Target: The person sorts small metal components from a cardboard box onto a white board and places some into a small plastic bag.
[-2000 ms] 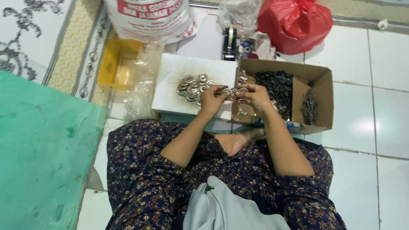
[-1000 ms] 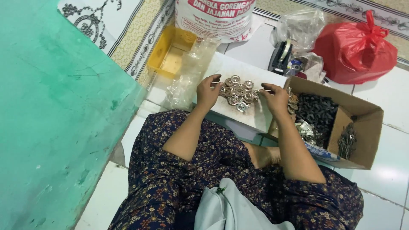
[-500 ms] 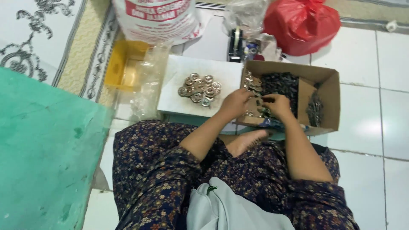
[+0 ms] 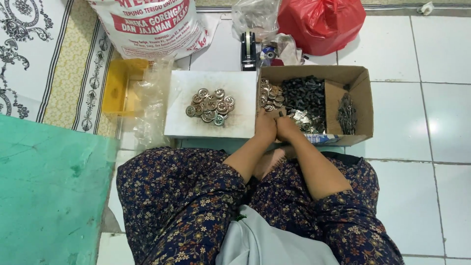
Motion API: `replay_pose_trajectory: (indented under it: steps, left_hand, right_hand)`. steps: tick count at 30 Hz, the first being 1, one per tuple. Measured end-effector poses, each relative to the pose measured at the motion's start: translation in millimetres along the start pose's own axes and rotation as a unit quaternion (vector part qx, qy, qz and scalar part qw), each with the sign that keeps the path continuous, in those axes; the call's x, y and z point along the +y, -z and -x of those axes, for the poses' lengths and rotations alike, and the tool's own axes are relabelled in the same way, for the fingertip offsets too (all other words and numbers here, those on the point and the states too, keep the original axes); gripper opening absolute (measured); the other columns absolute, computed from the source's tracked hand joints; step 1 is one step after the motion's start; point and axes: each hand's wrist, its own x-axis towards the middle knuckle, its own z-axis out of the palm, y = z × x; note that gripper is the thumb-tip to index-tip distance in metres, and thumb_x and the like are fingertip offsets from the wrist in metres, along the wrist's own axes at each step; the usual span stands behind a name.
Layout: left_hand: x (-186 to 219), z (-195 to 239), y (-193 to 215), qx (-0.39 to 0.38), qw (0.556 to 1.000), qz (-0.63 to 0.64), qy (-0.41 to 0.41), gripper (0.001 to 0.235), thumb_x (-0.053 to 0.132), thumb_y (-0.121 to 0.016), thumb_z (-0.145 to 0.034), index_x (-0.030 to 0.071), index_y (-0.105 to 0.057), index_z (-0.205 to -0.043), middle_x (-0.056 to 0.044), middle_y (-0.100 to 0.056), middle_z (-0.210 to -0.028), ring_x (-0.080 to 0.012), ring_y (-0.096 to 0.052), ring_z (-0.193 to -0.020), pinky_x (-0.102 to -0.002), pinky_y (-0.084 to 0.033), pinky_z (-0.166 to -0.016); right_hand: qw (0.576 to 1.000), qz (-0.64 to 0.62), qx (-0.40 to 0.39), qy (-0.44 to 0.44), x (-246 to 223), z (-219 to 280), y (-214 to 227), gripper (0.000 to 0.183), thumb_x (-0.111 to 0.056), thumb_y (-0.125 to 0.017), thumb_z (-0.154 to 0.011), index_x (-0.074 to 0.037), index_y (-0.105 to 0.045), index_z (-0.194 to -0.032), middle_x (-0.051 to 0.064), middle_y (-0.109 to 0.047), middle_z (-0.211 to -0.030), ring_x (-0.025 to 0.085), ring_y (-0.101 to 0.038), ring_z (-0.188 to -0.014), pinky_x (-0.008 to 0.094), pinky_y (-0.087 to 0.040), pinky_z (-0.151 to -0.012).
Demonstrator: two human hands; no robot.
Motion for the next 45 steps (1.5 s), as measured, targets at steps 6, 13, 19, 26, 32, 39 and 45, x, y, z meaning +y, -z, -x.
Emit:
replay_pose_trajectory:
  steps: [6,13,19,26,32,39,45]
  left_hand:
    - [0,2,-16,0.140,0.987,0.075,0.026,0.016,0.005,-0.064,-0.091,0.012,-0.078,-0.093,-0.007,-0.071,-0.090,-0.0198,-0.063,-0.086,-0.049,-0.023,-0.103]
    - [-2,10,-21,0.263,0.954,0.143,0.030,0.013,-0.005,-0.072,-0.081,0.006,-0.073,-0.074,-0.009,-0.067,-0.070,-0.0204,-0.063,-0.066,-0.044,-0.027,-0.104]
    - [-14,37,3,0.329,0.926,0.184,0.008,0.007,-0.002,-0.071,-0.077,0.005,-0.072,-0.080,-0.012,-0.068,-0.073,-0.0244,-0.067,-0.068,-0.046,-0.034,-0.100]
    - [-35,60,21,0.360,0.837,0.410,0.047,0.014,-0.001,-0.070,-0.083,0.004,-0.067,-0.096,-0.014,-0.071,-0.080,-0.0320,-0.073,-0.080,-0.041,-0.051,-0.093]
    - [-45,50,26,0.284,0.681,0.663,0.129,0.031,0.006,-0.080,-0.083,0.007,-0.074,-0.114,-0.016,-0.077,-0.090,-0.0315,-0.076,-0.087,-0.038,-0.059,-0.079]
    - [-50,43,22,0.258,0.564,0.765,0.172,0.036,0.008,-0.091,-0.073,0.004,-0.073,-0.105,-0.012,-0.076,-0.077,-0.0167,-0.072,-0.062,-0.028,-0.058,-0.053]
    - [-59,57,18,0.269,0.542,0.778,0.169,0.039,0.006,-0.090,-0.075,0.001,-0.073,-0.109,-0.015,-0.076,-0.080,-0.0168,-0.074,-0.065,-0.028,-0.061,-0.051]
  right_hand:
    - [0.999,-0.037,-0.003,-0.020,-14,17,14,0.037,-0.015,-0.067,-0.088,-0.003,-0.074,-0.122,0.027,-0.075,-0.112,0.045,-0.068,-0.116,0.055,-0.053,-0.102]
    - [0.998,-0.054,0.009,-0.005,-31,37,33,0.032,-0.006,-0.066,-0.083,0.003,-0.075,-0.113,0.029,-0.074,-0.104,0.048,-0.068,-0.111,0.054,-0.054,-0.101]
    - [0.995,-0.096,0.035,-0.002,-2,7,24,0.022,-0.004,-0.062,-0.087,0.005,-0.075,-0.102,0.029,-0.074,-0.094,0.046,-0.070,-0.104,0.052,-0.055,-0.097]
    - [0.958,-0.269,0.093,-0.035,-20,50,69,0.030,-0.005,-0.080,-0.085,0.002,-0.075,-0.114,0.029,-0.072,-0.117,0.045,-0.067,-0.114,0.053,-0.058,-0.092]
    - [0.846,-0.518,0.125,0.009,-19,61,91,0.034,0.006,-0.079,-0.085,0.011,-0.069,-0.117,0.024,-0.066,-0.103,0.032,-0.069,-0.094,0.042,-0.065,-0.076]
    - [0.822,-0.554,0.130,0.021,-28,66,91,0.038,0.004,-0.082,-0.083,0.012,-0.067,-0.117,0.020,-0.064,-0.097,0.030,-0.070,-0.091,0.044,-0.066,-0.077]
    - [0.817,-0.563,0.124,0.022,-37,58,86,0.035,0.005,-0.082,-0.082,0.010,-0.070,-0.115,0.021,-0.065,-0.095,0.032,-0.070,-0.090,0.045,-0.066,-0.076]
